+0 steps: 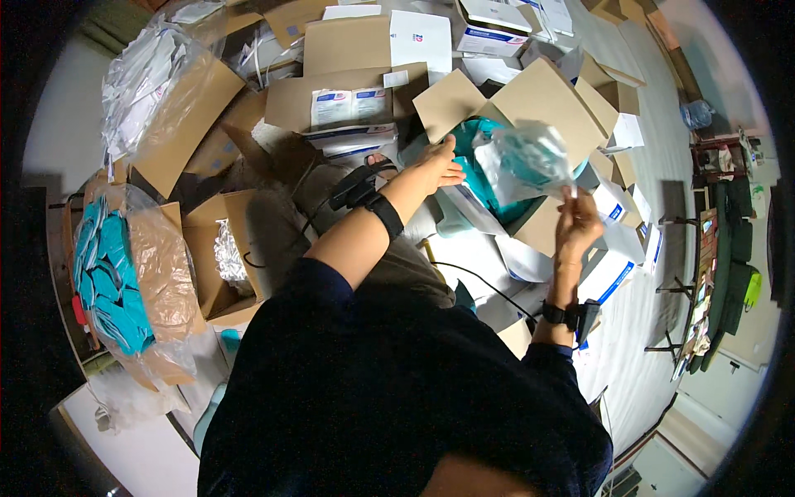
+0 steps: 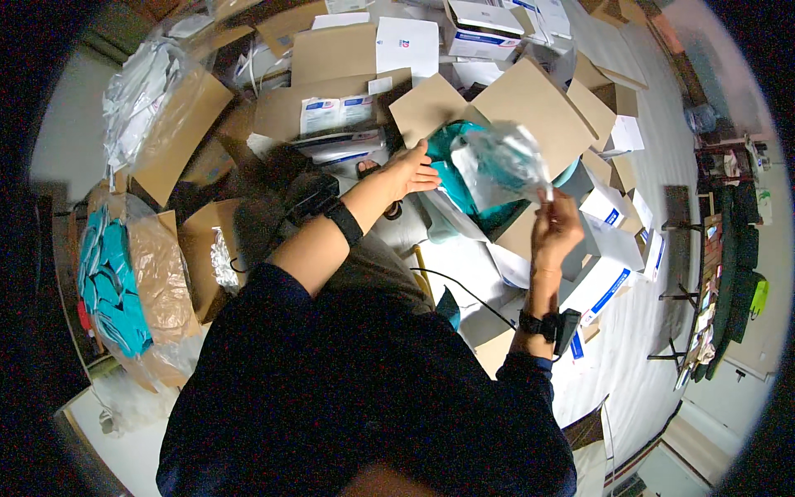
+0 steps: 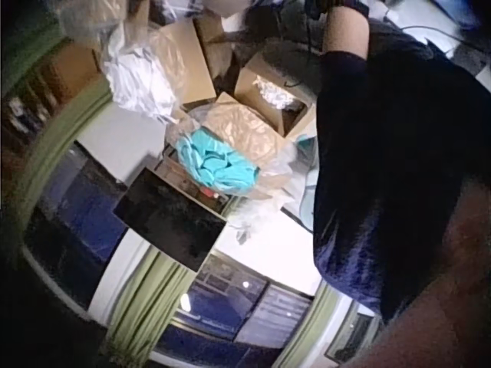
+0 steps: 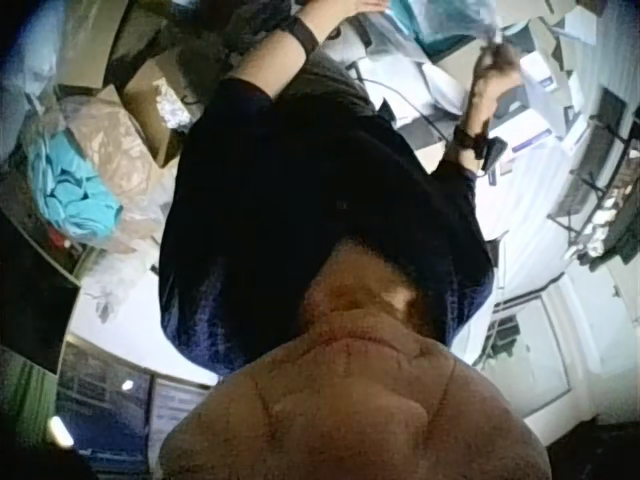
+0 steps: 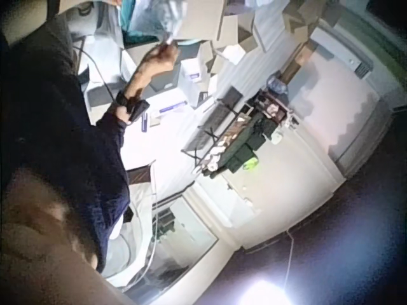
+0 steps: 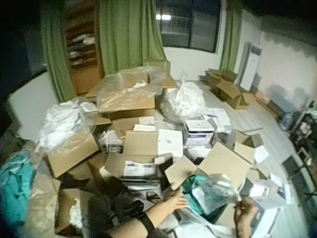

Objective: The person is sorting and organizing various medical or hygiene supplies into boxes.

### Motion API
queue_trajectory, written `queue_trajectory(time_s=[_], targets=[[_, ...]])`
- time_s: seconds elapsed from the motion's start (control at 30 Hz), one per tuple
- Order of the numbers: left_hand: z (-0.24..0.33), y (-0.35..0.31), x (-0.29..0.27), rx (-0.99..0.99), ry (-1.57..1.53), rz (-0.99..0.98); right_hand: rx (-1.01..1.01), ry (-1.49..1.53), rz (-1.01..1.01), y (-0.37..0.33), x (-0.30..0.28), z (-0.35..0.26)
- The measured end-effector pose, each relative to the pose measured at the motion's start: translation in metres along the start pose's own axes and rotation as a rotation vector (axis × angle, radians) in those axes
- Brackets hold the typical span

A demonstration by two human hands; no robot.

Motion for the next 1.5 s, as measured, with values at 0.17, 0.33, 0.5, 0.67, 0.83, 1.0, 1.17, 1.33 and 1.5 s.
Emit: queue_trajectory(time_s=[0.17,0.33,0.5,0.67,0.83,1.0,1.17,1.33,1.5], targets=[[0.002,-0.006,-0.005,0.026,0.012,0.013,-0.278,-0.252,0.068,0.012,-0.010,-0.023],[0.000,-0.012,-0.010,0.030,0.036,-0.002,-0.128,0.030,0.170,0.012,-0.038,-0.019],[-0.002,-0.017,-0.015,0.039,0.039,-0.022,-0.115,0.144,0.313,0.008,-0.067,-0.045],[-0.012,-0.021,-0.019,0.044,0.041,-0.027,-0.270,-0.343,0.260,0.014,-0.054,-0.055],[-0.008,-0.015,-0.028,0.090,0.024,-0.035,-0.185,0.035,0.413,0.016,-0.087,-0.045],[-0.011,-0.019,-0.017,0.169,0.228,-0.200,0.177,0.732,0.350,0.020,-0.074,-0.054],[0.039,-0.082,0.051,0.562,0.113,-0.445,0.704,1.206,-0.155,-0.018,0.076,-0.018],[0.082,-0.120,-0.011,0.480,-0.060,-0.161,0.668,0.905,-0.292,-0.086,0.172,-0.063],[0.028,-0.086,-0.160,0.306,-0.077,0.470,0.503,0.718,-0.602,-0.117,0.245,-0.119]])
Point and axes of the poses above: each hand's wrist, its own y-axis towards the middle knuckle, its own x-axis out of the palm, z = x × y, the point moved 10 cm from there along y, towards the middle knuckle, and after that the axes turned 9 degrees about x, right-handed, at the moved point
